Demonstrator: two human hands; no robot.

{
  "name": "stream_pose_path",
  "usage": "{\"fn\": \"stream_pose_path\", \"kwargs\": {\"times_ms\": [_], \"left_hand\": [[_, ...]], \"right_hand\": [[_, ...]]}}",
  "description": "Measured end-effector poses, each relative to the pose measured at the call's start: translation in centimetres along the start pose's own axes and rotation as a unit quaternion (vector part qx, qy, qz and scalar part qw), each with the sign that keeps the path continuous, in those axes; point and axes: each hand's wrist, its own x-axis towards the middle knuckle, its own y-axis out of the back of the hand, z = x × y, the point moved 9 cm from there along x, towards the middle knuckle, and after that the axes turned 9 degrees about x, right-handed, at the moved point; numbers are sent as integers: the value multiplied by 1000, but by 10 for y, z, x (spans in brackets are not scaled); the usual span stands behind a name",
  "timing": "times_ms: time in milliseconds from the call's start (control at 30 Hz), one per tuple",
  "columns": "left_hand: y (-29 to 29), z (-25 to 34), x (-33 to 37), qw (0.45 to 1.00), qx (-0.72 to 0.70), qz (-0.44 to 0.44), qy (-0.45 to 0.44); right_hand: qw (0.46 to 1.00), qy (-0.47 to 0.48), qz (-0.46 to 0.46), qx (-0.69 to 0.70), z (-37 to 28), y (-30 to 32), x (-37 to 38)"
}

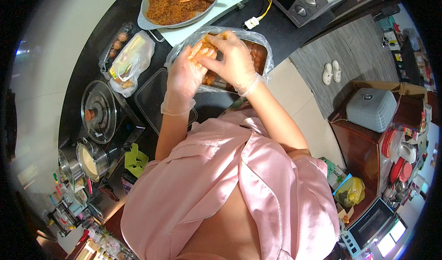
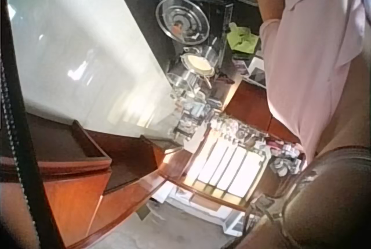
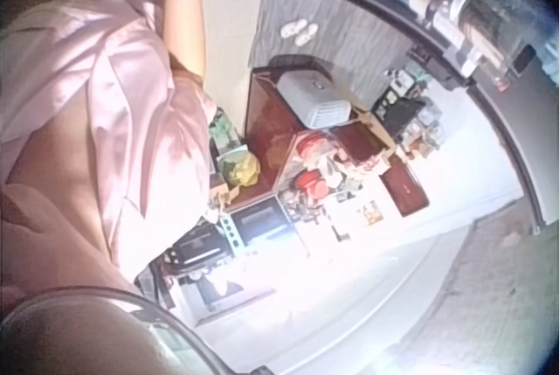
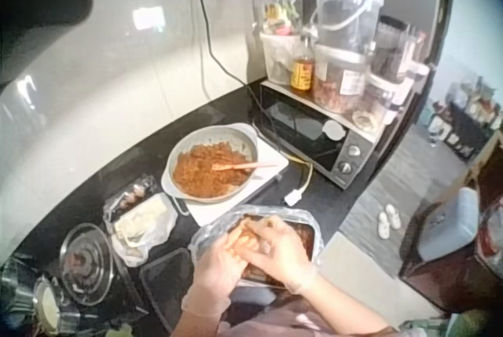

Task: The person fills dough balls with meat filling using a spoon and shapes them by hand, then places the completed balls into a tray.

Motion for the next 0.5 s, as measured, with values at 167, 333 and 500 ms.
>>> {"fn": "stream_pose_path", "kwargs": {"times_ms": [167, 333, 500], "left_hand": [[-15, 0, -4, 995, -7, -100, -27], [-16, -2, -4, 998, 9, -58, -34], [-14, -1, -2, 999, 45, -8, -19]], "right_hand": [[999, -46, -2, -19, 16, -1, 2], [996, -82, 15, 17, 30, 3, 2], [869, -255, 40, 422, 64, -10, -9]]}}
